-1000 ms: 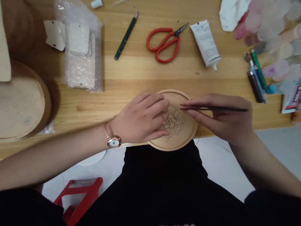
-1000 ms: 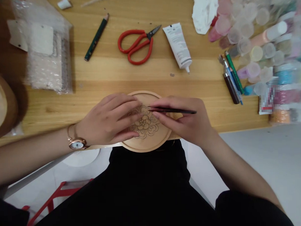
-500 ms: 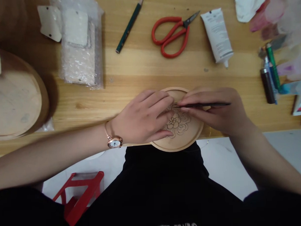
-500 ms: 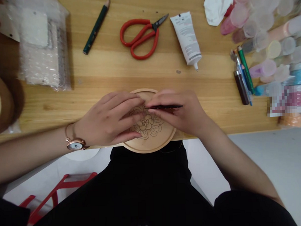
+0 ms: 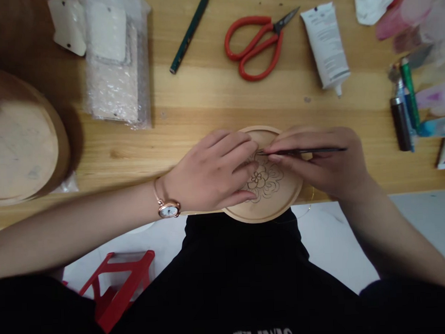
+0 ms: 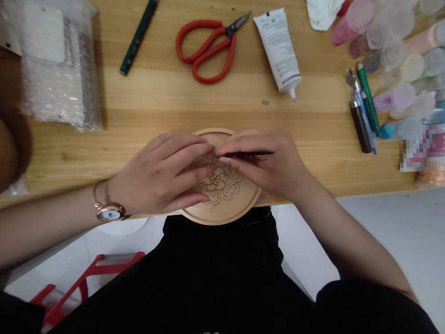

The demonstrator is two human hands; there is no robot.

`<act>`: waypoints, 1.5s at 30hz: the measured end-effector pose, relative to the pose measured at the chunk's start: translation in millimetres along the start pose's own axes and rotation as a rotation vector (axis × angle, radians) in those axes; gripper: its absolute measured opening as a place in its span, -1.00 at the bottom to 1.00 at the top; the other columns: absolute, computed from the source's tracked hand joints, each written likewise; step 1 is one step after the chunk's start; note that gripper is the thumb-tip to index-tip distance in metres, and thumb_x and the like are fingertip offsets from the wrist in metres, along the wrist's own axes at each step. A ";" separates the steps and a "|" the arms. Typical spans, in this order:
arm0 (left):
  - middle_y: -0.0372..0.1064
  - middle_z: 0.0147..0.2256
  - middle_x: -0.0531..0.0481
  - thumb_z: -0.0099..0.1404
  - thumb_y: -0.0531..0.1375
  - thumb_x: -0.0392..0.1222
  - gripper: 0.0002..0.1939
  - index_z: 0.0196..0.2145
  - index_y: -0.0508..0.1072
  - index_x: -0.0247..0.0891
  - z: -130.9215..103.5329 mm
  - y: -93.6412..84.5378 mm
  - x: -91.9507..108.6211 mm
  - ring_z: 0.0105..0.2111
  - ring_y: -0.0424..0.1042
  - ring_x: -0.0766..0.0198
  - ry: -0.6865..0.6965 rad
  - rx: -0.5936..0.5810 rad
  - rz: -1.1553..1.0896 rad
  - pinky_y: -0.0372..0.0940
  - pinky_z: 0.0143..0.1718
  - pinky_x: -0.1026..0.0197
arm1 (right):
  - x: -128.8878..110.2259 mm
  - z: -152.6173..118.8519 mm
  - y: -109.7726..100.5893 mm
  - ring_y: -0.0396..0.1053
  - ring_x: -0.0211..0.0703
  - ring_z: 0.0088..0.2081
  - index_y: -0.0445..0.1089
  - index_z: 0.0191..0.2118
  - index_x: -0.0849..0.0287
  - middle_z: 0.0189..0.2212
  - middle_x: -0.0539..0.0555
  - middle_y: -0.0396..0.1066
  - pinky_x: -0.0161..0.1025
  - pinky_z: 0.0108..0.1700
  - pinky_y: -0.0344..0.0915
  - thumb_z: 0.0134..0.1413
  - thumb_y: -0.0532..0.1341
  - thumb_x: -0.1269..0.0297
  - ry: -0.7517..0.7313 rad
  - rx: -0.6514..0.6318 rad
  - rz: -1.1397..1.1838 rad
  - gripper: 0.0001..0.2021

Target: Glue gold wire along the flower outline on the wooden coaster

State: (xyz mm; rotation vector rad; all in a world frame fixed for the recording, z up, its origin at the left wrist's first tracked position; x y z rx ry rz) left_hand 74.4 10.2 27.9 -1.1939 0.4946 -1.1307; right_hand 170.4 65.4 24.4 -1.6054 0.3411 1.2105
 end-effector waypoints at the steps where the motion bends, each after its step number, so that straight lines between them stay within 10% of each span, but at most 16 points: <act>1: 0.40 -0.05 -0.26 0.42 0.01 0.10 -0.53 -0.11 0.48 -0.36 0.2 -0.2 0.0 0.00 0.39 -0.05 0.000 0.001 0.004 0.35 -0.06 -0.03 | -0.3 0.0 -0.3 0.51 -0.21 -0.27 0.55 -0.27 -0.05 -0.31 -0.06 0.57 -0.22 -0.20 0.48 0.06 0.30 0.36 -0.004 0.004 -0.003 -0.86; 45: 0.42 -0.04 -0.22 0.43 -0.01 0.10 -0.55 -0.13 0.48 -0.32 -0.6 -1.2 -0.4 0.01 0.39 -0.04 -0.002 -0.005 0.020 0.34 -0.07 -0.02 | -1.0 -3.6 -5.7 0.50 -0.25 -0.33 0.53 -0.33 0.02 -0.38 -0.04 0.56 -0.28 -0.27 0.45 0.04 0.33 0.35 -0.031 0.118 -0.046 -0.93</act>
Point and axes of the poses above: each hand's wrist, its own z-axis towards the middle knuckle, its own y-axis out of the palm, x = y × z, the point moved 10 cm from there along z, towards the middle knuckle
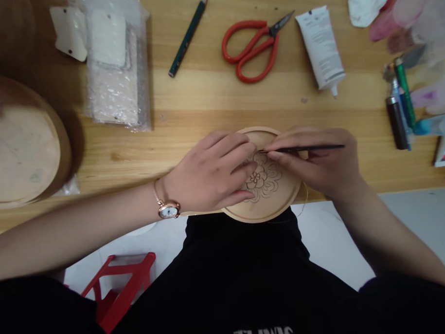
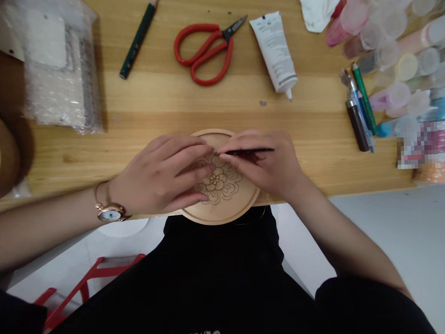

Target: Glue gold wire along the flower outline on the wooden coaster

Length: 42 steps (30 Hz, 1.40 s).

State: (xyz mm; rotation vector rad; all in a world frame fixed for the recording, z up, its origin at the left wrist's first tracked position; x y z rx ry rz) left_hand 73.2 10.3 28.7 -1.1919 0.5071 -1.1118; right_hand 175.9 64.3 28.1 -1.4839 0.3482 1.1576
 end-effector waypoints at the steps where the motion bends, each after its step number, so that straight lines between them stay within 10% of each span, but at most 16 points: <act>1: 0.42 -0.04 -0.23 0.43 0.00 0.10 -0.55 -0.13 0.47 -0.32 -0.1 -0.1 -0.1 0.01 0.39 -0.05 0.000 0.001 -0.003 0.34 -0.07 -0.03 | -0.5 -0.2 0.0 0.51 -0.26 -0.33 0.53 -0.33 0.02 -0.38 -0.05 0.57 -0.28 -0.27 0.45 0.05 0.33 0.34 -0.001 0.002 -0.004 -0.94; 42: 0.44 -0.16 -0.12 0.45 0.00 0.05 -0.55 -0.26 0.50 -0.38 1.2 1.4 7.3 -0.05 0.39 0.04 0.073 -0.006 0.011 0.36 -0.10 0.01 | -15.3 -34.6 0.0 0.50 -0.22 -0.36 0.52 -0.32 0.05 -0.41 -0.04 0.56 -0.24 -0.29 0.44 0.07 0.28 0.44 0.158 0.417 -0.170 -0.87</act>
Point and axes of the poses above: each hand's wrist, its own z-axis towards the middle knuckle, its own y-axis out of the palm, x = y × z, the point moved 10 cm from there along z, towards the middle knuckle
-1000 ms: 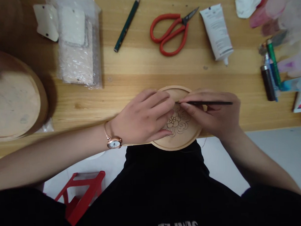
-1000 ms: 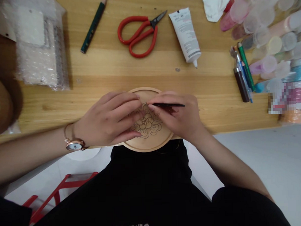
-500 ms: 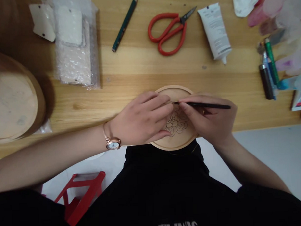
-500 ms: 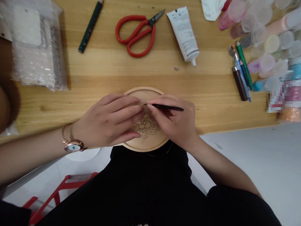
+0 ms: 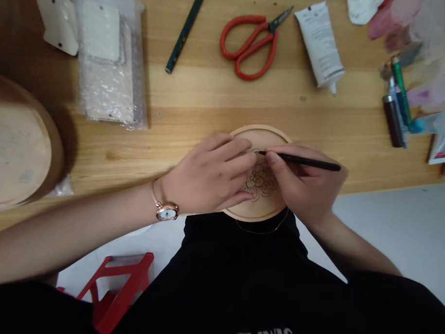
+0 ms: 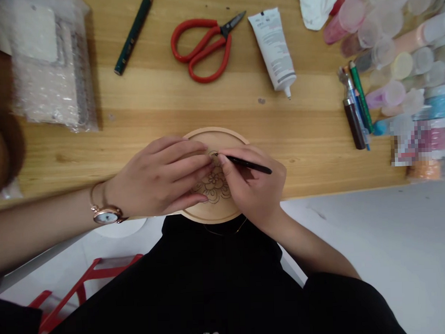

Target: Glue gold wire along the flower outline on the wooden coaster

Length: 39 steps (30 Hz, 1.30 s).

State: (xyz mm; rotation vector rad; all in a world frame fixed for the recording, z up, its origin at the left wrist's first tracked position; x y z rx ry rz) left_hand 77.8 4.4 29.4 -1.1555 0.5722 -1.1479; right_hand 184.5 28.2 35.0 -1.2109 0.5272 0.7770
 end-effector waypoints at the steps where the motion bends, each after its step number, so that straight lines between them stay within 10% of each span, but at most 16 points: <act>1: 0.44 -0.16 -0.13 0.45 0.00 0.04 -0.56 -0.25 0.50 -0.38 -0.1 0.4 0.0 -0.05 0.39 0.04 0.000 -0.002 -0.003 0.36 -0.11 0.01 | -0.6 -0.5 -0.2 0.50 -0.23 -0.36 0.52 -0.32 0.06 -0.40 -0.04 0.56 -0.24 -0.29 0.44 0.07 0.28 0.45 0.000 0.008 -0.003 -0.88; 39: 0.44 -0.12 -0.14 0.45 0.01 0.04 -0.56 -0.25 0.51 -0.37 -1.6 0.4 -0.6 -0.03 0.37 0.03 -0.003 0.008 -0.017 0.32 -0.09 0.01 | 2.1 -6.3 -3.2 0.51 -0.20 -0.35 0.52 -0.34 0.07 -0.40 -0.03 0.55 -0.21 -0.27 0.44 0.09 0.26 0.36 0.036 0.064 -0.066 -0.92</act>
Point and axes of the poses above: each hand's wrist, its own z-axis towards the middle knuckle, its own y-axis out of the palm, x = y × z, the point moved 10 cm from there along z, towards the middle knuckle
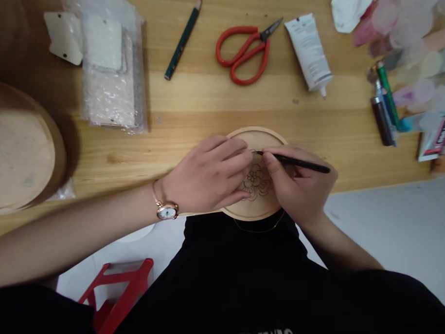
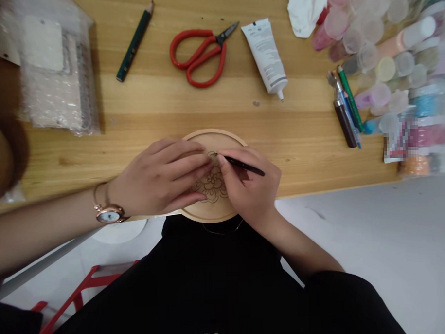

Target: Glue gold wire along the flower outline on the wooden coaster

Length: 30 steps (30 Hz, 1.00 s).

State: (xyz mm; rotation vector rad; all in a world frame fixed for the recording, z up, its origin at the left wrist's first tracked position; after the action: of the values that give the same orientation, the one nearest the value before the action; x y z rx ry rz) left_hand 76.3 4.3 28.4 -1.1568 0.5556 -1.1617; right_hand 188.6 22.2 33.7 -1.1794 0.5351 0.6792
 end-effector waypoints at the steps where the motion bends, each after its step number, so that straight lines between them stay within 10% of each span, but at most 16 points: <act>1: 0.44 -0.12 -0.13 0.45 0.00 0.04 -0.56 -0.25 0.51 -0.37 0.1 0.2 0.0 -0.03 0.37 0.03 0.001 -0.002 0.003 0.32 -0.09 0.01 | -0.3 -0.1 0.4 0.51 -0.19 -0.35 0.52 -0.34 0.07 -0.40 -0.03 0.55 -0.21 -0.27 0.45 0.09 0.26 0.36 0.003 -0.003 -0.015 -0.92; 30: 0.42 -0.05 -0.25 0.44 -0.02 0.08 -0.51 -0.08 0.46 -0.40 -0.6 -1.5 -1.9 0.05 0.37 -0.05 -0.018 0.005 0.031 0.37 -0.06 -0.01 | 2.0 -10.9 -0.3 0.49 -0.22 -0.37 0.51 -0.35 0.12 -0.42 -0.02 0.54 -0.23 -0.31 0.45 0.11 0.24 0.38 0.135 0.114 0.015 -0.91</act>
State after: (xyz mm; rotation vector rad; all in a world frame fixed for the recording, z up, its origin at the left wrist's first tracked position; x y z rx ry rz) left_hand 74.5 5.8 29.2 -1.1492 0.5549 -1.1246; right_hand 190.0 12.1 29.2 -1.1204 0.6885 0.5771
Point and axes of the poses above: each hand's wrist, its own z-axis towards the middle knuckle, its own y-axis out of the palm, x = y × z, the point moved 10 cm from there along z, towards the middle knuckle
